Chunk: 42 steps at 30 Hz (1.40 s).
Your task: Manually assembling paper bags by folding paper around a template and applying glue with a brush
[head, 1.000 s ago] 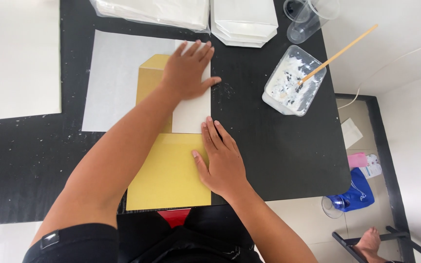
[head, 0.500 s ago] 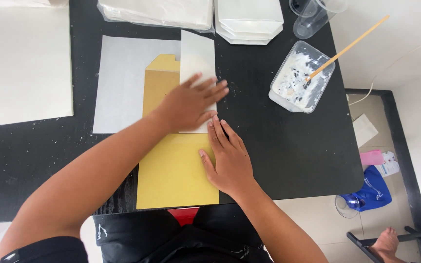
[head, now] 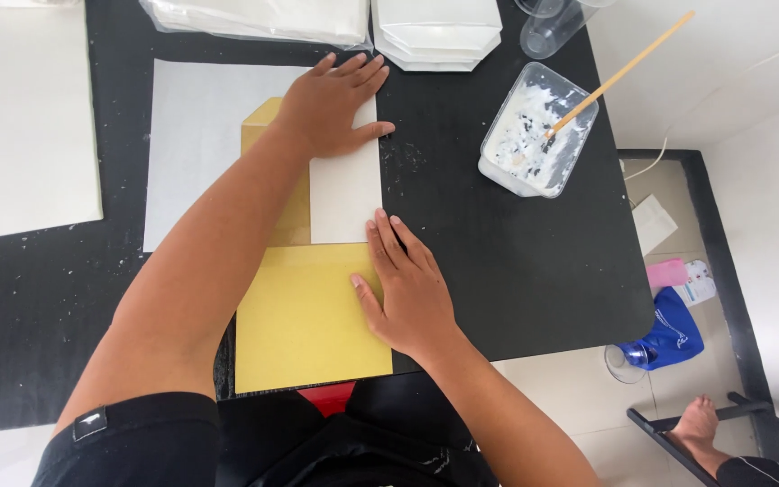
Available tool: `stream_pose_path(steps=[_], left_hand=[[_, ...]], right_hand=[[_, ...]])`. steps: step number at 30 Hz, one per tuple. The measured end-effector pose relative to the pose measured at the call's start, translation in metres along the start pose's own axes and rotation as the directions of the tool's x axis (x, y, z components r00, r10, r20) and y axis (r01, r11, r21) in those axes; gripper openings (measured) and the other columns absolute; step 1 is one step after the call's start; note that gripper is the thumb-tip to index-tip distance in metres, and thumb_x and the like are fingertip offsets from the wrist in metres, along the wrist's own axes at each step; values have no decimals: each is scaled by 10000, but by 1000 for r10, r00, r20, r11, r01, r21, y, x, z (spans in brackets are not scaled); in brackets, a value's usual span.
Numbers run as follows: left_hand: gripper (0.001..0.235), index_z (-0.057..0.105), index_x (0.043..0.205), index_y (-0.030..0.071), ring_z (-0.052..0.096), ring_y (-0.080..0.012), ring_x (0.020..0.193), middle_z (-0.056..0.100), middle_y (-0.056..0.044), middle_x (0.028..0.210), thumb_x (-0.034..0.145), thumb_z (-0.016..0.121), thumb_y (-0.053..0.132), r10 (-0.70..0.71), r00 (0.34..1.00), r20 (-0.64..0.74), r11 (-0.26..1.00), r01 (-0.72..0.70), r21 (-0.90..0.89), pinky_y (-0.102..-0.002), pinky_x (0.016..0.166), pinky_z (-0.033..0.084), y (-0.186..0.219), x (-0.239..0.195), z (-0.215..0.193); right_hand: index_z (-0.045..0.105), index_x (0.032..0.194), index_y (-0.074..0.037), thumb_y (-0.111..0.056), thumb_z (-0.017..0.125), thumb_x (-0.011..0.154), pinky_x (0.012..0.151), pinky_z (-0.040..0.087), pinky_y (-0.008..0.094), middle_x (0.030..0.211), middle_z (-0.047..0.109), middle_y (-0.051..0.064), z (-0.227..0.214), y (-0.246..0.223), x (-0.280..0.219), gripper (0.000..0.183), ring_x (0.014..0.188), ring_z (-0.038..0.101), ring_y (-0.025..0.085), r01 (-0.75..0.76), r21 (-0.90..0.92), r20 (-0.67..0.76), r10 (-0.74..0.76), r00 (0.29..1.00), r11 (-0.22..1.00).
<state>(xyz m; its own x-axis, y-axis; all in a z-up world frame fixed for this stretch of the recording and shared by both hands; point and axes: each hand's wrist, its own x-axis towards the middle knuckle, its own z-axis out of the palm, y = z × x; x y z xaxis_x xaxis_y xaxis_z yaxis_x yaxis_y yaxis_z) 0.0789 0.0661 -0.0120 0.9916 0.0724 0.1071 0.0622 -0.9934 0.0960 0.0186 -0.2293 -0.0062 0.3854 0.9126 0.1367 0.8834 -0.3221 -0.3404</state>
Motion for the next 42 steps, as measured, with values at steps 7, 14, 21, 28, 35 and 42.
stream_pose_path(steps=[7, 14, 21, 28, 35, 42], left_hand=[[696, 327, 1632, 139, 235, -265, 1566, 339, -42, 1683, 1095, 192, 562, 152, 987, -46, 912, -122, 392, -464, 1265, 139, 21, -41, 20], [653, 352, 1599, 83, 364, -265, 1504, 366, -79, 1661, 1096, 300, 497, 176, 981, -85, 973, -160, 168, -462, 1205, 282, 46, -74, 11], [813, 251, 1618, 19, 248, -256, 1546, 256, -135, 1690, 1075, 185, 620, -146, 988, 55, 983, 138, 120, -436, 1241, 186, -7, 11, 20], [705, 278, 1636, 64, 238, -253, 1563, 296, -90, 1698, 1109, 212, 528, 16, 993, -120, 929, 29, 369, -452, 1273, 110, 16, -34, 23], [568, 405, 1588, 107, 435, -279, 1481, 451, -80, 1624, 1076, 320, 337, 179, 983, 48, 979, -183, 89, -494, 1244, 267, 73, -112, -14], [776, 427, 1594, 139, 424, -268, 1491, 437, -64, 1634, 1068, 244, 679, -12, 1000, 18, 998, 11, 69, -514, 1220, 294, 22, -30, 9]], right_hand=[[332, 1597, -40, -407, 428, 1058, 1214, 300, 423, 1687, 307, 103, -1, -2, 0, 659, 1555, 268, 272, 12, -1, -17, -12, 1000, 1000], [325, 1597, -33, -402, 432, 1055, 1213, 288, 432, 1684, 309, 120, 1, -1, -1, 664, 1556, 258, 281, 4, 10, -6, -4, 1000, 1000], [305, 1608, -52, -400, 418, 1057, 1218, 278, 430, 1700, 276, 99, -1, -1, 0, 661, 1563, 241, 273, -2, 8, 4, 2, 1000, 1000], [316, 1602, -48, -392, 421, 1060, 1213, 286, 441, 1696, 285, 102, -3, -2, 1, 651, 1561, 248, 277, 9, 21, 7, -10, 1000, 1000], [354, 1581, 24, -409, 418, 1056, 1227, 202, 472, 1682, 275, 222, -10, -5, 3, 683, 1551, 231, 367, -21, 47, 100, 16, 995, 999], [393, 1566, 14, -405, 451, 1042, 1221, 226, 468, 1671, 316, 205, -14, -7, 2, 674, 1543, 265, 362, -33, 72, 82, 27, 996, 997]])
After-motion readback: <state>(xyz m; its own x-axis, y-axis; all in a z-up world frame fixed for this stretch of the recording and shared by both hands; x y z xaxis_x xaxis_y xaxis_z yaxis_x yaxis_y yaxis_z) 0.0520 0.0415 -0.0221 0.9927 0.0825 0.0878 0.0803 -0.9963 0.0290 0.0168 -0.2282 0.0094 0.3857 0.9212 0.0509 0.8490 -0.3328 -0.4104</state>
